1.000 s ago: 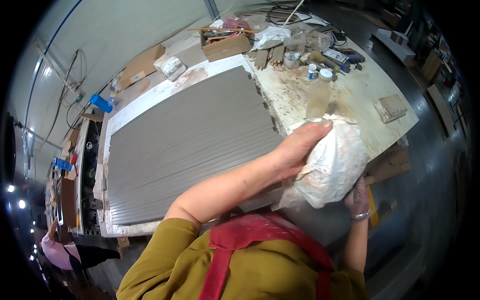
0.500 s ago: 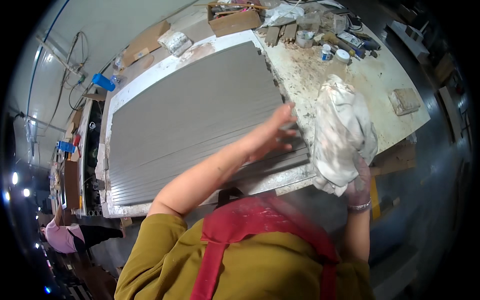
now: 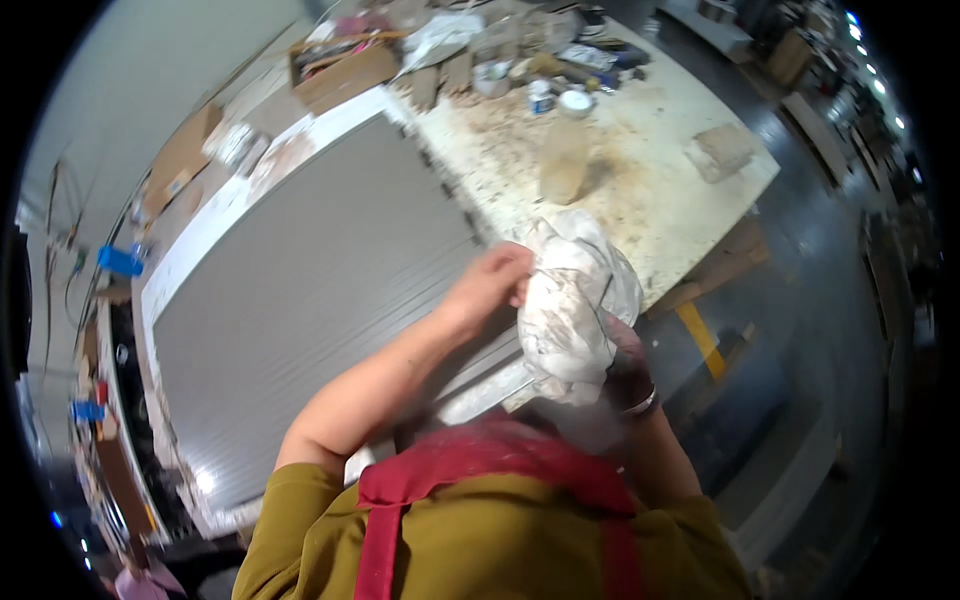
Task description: The person cleans a ribbed furniture panel by applying liquid from a bottle onto a cloth and repeatedly wiping the surface, moving across the ribs and along the edges.
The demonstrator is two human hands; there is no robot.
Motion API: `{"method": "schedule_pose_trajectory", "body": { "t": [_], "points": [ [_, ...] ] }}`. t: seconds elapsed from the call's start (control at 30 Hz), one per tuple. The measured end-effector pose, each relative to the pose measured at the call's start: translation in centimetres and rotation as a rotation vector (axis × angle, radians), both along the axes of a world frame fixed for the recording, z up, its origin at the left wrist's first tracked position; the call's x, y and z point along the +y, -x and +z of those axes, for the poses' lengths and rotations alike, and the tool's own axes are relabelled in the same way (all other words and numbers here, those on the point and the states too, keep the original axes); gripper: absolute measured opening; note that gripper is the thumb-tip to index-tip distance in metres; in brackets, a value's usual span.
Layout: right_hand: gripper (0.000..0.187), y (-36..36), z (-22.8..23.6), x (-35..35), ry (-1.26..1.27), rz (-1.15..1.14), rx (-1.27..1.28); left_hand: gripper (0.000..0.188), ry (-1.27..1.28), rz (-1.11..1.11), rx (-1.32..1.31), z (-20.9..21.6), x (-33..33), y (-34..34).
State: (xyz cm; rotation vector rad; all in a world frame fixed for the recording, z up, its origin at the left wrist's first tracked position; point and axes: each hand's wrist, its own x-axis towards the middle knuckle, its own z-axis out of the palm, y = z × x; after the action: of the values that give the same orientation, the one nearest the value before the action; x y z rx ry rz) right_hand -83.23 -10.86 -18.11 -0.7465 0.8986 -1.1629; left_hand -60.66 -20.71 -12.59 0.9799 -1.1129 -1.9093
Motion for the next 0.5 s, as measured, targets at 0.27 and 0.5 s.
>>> {"method": "schedule_pose_trajectory", "body": {
  "t": [0.27, 0.5],
  "points": [
    [0.045, 4.7, 17.1, -11.3, 0.385, -0.606, 0.372, 0.031, 0.416, 0.152, -0.327, 0.2, -12.2, -1.5],
    [0.061, -1.4, 10.6, -24.0, 1.029, -0.316, 1.596, 0.074, 0.684, -0.054, -0.562, -3.5, -17.7, 5.8]
  ]
}}
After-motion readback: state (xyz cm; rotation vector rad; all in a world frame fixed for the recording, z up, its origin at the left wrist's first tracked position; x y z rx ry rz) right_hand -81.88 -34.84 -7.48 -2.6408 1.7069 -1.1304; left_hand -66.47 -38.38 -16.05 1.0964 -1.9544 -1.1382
